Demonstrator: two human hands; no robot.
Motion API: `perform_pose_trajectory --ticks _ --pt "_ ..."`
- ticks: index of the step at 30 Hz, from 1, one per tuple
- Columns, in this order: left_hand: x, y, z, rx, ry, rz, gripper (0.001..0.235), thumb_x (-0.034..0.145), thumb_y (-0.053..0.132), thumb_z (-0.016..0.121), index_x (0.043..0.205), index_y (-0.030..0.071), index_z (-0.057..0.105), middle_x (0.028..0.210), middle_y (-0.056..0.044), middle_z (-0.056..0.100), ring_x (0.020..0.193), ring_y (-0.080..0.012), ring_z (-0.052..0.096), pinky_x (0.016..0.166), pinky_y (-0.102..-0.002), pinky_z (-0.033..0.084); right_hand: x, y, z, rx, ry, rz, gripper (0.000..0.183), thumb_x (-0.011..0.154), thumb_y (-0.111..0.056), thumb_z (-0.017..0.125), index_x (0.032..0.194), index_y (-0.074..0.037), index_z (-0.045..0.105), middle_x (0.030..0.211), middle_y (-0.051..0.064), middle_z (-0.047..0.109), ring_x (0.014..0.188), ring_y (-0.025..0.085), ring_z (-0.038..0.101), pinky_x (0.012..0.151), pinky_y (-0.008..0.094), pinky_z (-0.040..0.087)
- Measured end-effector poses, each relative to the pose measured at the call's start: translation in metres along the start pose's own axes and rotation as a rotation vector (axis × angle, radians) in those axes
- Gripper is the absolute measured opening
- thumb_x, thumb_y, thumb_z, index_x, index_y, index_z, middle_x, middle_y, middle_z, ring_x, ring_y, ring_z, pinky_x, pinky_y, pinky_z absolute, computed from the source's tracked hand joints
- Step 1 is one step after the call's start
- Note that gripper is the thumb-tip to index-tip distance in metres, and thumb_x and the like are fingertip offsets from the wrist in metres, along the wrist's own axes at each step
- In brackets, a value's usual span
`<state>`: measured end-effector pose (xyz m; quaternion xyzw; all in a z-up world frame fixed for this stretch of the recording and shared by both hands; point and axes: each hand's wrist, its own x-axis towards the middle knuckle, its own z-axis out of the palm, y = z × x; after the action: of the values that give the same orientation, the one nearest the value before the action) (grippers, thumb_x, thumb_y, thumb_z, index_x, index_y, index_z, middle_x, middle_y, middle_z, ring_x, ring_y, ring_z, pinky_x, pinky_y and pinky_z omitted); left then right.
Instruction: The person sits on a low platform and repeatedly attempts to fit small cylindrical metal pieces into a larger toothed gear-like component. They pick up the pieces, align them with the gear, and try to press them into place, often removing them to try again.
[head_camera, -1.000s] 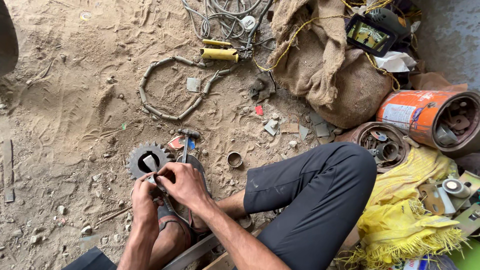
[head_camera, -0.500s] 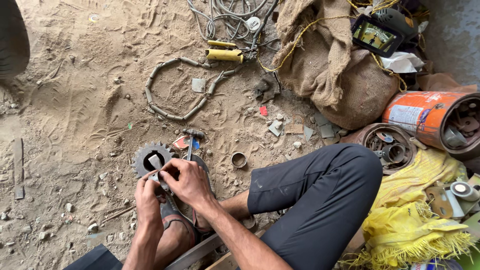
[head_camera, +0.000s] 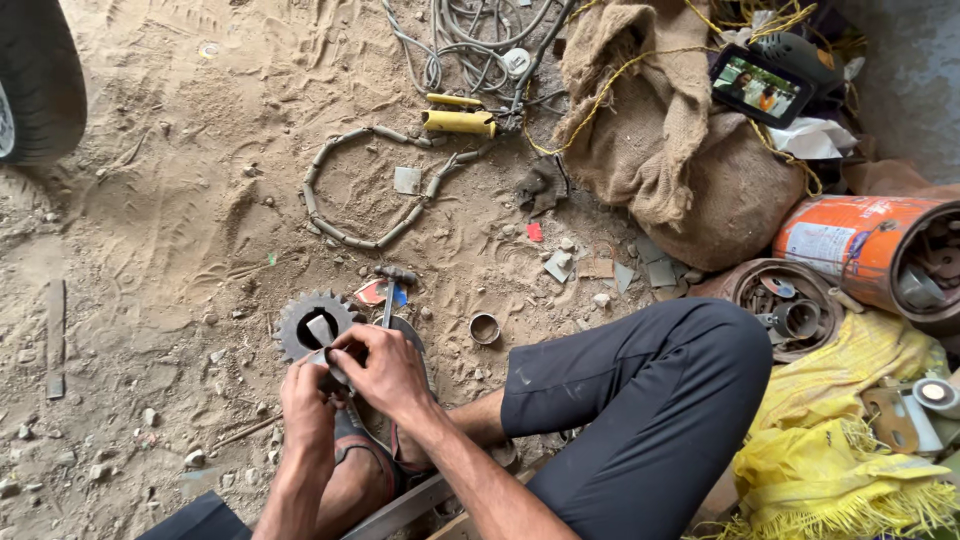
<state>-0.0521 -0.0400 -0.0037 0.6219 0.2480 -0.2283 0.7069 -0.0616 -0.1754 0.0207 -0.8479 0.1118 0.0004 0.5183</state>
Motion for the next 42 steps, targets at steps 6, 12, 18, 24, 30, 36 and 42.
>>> perform_pose_trajectory --ticks 6,12,18,24,30,36,42 --pt "0.001 -0.003 -0.003 -0.024 -0.029 -0.013 0.018 0.095 0.023 0.049 0.1 0.006 0.054 0.086 -0.005 0.053 0.071 -0.0156 0.045 0.062 -0.032 0.039 0.0 0.014 0.006 0.023 0.0 0.001 0.013 0.093 -0.019 0.073 0.098 -0.008 0.077 0.083 0.005 0.077 0.068 0.014 0.072 0.057 0.028 0.058" --pt "0.002 -0.002 -0.002 -0.135 -0.05 -0.009 0.022 0.099 0.029 0.046 0.102 0.009 0.055 0.087 -0.003 0.058 0.074 -0.0131 0.05 0.064 -0.031 0.042 0.002 0.016 0.006 0.085 -0.044 0.045 0.014 0.094 -0.018 0.071 0.101 -0.007 0.078 0.084 0.007 0.078 0.067 0.014 0.072 0.057 0.029 0.057" --pt "0.003 -0.004 -0.004 -0.173 -0.072 -0.022 0.028 0.101 0.033 0.047 0.104 0.008 0.058 0.084 -0.003 0.06 0.071 -0.0131 0.053 0.064 -0.03 0.044 0.0 -0.005 -0.005 0.158 -0.022 0.007 0.02 0.091 -0.018 0.074 0.105 -0.005 0.075 0.086 0.007 0.077 0.066 0.013 0.072 0.055 0.03 0.056" --pt "0.004 -0.005 -0.002 -0.141 -0.042 -0.026 0.025 0.101 0.032 0.05 0.104 0.008 0.057 0.085 -0.003 0.058 0.072 -0.0128 0.053 0.064 -0.031 0.045 0.0 -0.013 -0.01 0.076 0.044 -0.01 0.013 0.091 -0.018 0.075 0.095 -0.006 0.078 0.079 0.006 0.077 0.067 0.014 0.073 0.057 0.031 0.056" --pt "0.001 0.0 0.0 -0.057 -0.029 0.003 0.02 0.101 0.026 0.05 0.106 0.007 0.057 0.086 -0.004 0.056 0.07 -0.0134 0.051 0.062 -0.03 0.044 -0.001 -0.007 -0.007 0.073 0.072 -0.013 0.011 0.092 -0.017 0.074 0.093 -0.006 0.078 0.081 0.006 0.078 0.068 0.014 0.074 0.06 0.03 0.059" --pt "-0.003 0.004 0.001 0.012 -0.081 0.029 0.023 0.103 0.027 0.048 0.105 0.005 0.056 0.086 -0.005 0.056 0.072 -0.013 0.049 0.063 -0.031 0.045 0.002 -0.004 -0.007 0.081 -0.014 0.106 0.02 0.09 -0.019 0.074 0.108 -0.01 0.071 0.084 0.005 0.076 0.067 0.014 0.073 0.056 0.03 0.058" --pt "-0.005 0.006 0.003 -0.025 -0.054 0.014 0.028 0.104 0.032 0.046 0.103 0.007 0.058 0.086 -0.004 0.057 0.073 -0.0125 0.051 0.065 -0.03 0.044 0.001 -0.005 -0.007 0.042 0.06 -0.024 0.013 0.09 -0.021 0.077 0.092 -0.008 0.077 0.081 0.005 0.077 0.067 0.014 0.073 0.059 0.031 0.057"
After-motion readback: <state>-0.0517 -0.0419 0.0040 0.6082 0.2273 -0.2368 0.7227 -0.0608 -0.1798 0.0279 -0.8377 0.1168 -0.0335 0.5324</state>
